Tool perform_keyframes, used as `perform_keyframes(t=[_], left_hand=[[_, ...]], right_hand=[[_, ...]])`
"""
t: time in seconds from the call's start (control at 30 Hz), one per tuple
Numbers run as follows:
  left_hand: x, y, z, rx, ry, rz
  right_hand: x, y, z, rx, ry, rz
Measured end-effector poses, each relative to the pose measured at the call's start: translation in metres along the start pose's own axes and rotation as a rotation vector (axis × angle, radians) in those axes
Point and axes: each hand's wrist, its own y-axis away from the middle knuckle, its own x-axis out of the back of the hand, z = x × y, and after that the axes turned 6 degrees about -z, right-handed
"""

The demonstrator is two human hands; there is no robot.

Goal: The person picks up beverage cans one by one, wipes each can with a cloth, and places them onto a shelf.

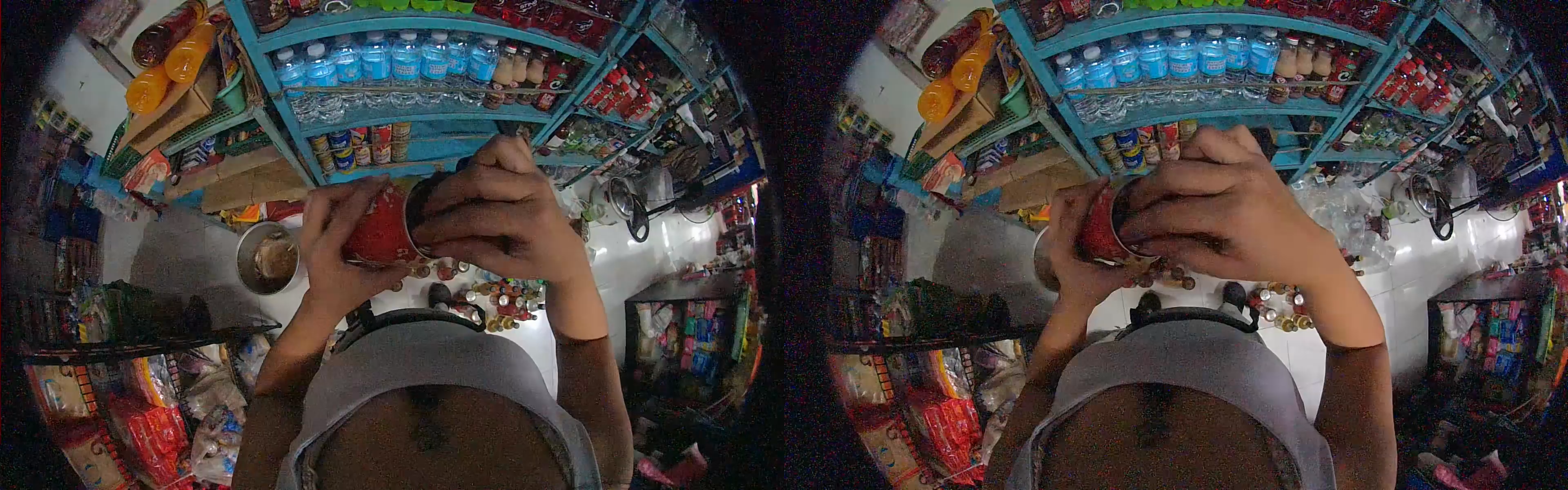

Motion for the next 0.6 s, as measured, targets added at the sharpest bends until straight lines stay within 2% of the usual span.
perform_keyframes(t=[0.1,0.17,0.27,0.4,0.47,0.6], left_hand=[[-0.002,-0.002,-0.001,-0.003,0.008,0.002],[-0.004,-0.003,-0.001,-0.001,-0.009,0.000],[-0.005,-0.003,-0.001,0.008,-0.024,0.002],[-0.007,-0.004,-0.004,0.047,-0.026,0.004],[-0.006,-0.005,-0.004,0.053,-0.067,0.006],[-0.002,-0.007,-0.004,0.027,-0.115,-0.025]], right_hand=[[-0.002,0.000,0.002,-0.059,-0.002,0.026],[-0.005,-0.003,0.009,-0.131,0.180,0.106],[-0.006,-0.002,0.009,-0.181,0.223,0.132],[-0.011,-0.001,-0.001,-0.206,0.112,0.153],[-0.006,0.001,-0.006,-0.189,0.111,0.035],[-0.004,0.010,-0.002,-0.173,0.024,-0.028]])
